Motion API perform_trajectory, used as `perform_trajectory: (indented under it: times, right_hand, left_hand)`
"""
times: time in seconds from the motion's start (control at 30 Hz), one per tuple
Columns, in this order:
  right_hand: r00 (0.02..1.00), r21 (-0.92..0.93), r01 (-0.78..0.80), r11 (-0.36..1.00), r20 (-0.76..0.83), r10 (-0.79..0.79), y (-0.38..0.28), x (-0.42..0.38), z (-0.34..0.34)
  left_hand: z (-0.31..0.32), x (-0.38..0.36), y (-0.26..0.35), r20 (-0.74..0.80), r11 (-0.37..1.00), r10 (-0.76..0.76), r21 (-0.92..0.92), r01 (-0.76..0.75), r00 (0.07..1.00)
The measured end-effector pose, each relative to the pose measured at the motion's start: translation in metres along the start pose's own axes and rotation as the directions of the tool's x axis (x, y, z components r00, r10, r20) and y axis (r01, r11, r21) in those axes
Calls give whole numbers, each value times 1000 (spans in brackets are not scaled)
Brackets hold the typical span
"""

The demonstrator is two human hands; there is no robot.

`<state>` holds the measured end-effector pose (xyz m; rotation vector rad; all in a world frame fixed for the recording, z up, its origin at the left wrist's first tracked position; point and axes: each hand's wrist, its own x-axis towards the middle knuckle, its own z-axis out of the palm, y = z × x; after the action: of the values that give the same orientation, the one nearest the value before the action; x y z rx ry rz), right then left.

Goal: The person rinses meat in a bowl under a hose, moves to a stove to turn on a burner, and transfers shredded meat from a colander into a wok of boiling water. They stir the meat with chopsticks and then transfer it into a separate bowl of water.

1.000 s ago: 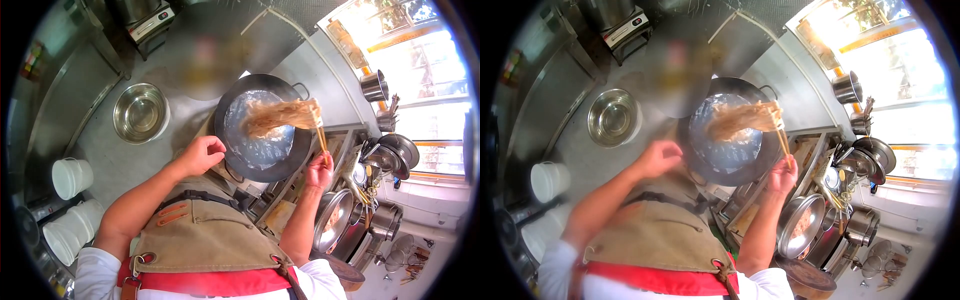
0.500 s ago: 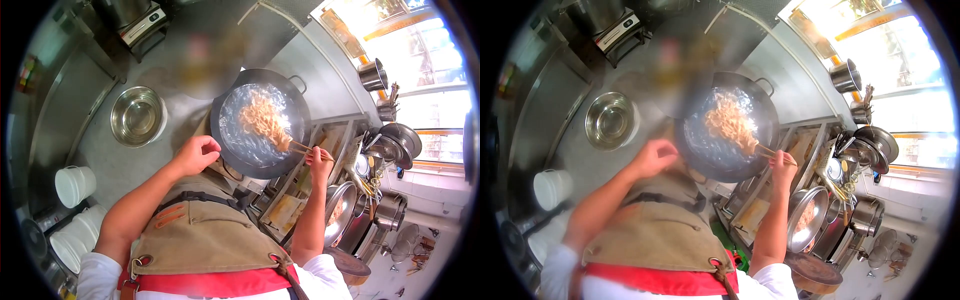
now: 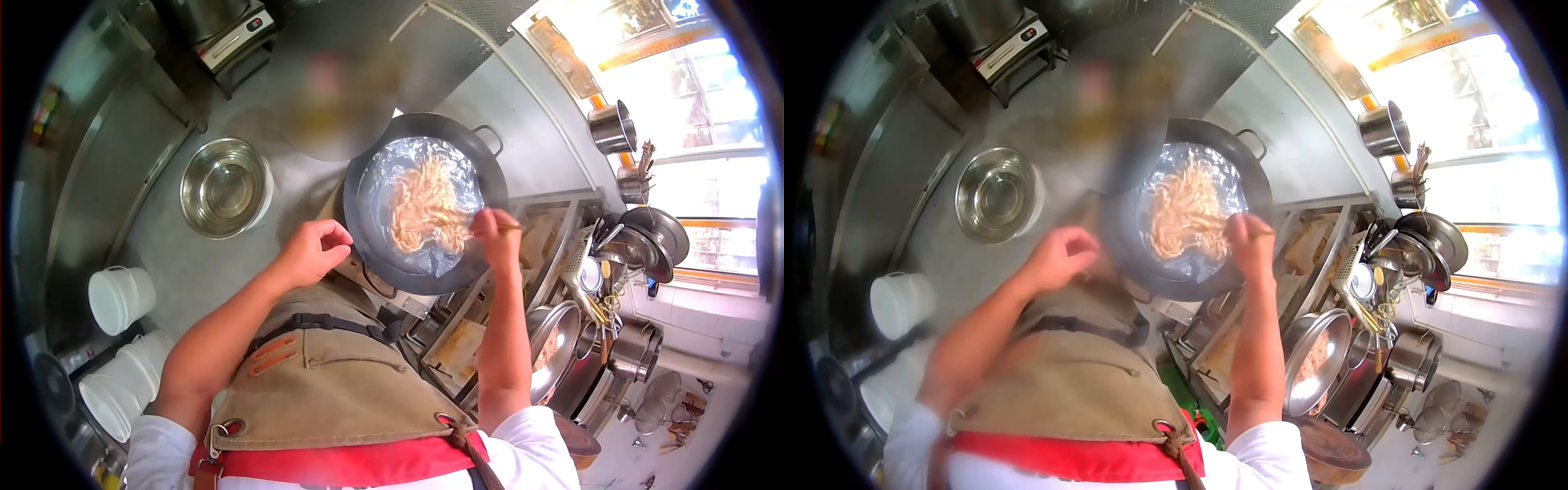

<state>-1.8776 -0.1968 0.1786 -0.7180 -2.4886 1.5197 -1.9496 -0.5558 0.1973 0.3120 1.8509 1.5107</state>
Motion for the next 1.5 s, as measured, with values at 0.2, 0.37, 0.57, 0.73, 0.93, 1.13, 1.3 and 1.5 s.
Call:
perform_trajectory:
  times: [0.2,0.37,0.57,0.73,0.93,1.13,1.3,1.5]
  right_hand:
    - [980,-310,155,938,-73,-186,52,59,56]
    - [948,-65,133,989,-281,-146,43,31,8]
    - [988,-110,6,994,-151,-22,99,-14,-4]
    - [969,468,-120,875,-135,205,42,-37,-11]
    - [985,299,-77,951,-128,120,84,4,-15]
    - [839,579,-95,810,-391,378,133,6,51]
    - [671,858,-165,487,-264,693,138,22,99]
    - [601,977,-187,102,32,799,144,51,124]
  left_hand:
    - [9,-6,5,0,1000,3,-19,-3,1000]
    - [1,-12,-1,-31,998,-41,-41,40,999]
    - [2,-16,-9,-46,1000,-10,-15,9,999]
    - [1,-16,0,-26,999,-36,-1,36,999]
    - [4,-18,0,-31,998,-46,51,47,998]
    - [-7,-30,8,-74,994,-73,75,78,995]
    - [-12,-37,5,-134,992,-77,91,89,988]
    - [-16,-42,5,-181,990,-74,109,95,981]
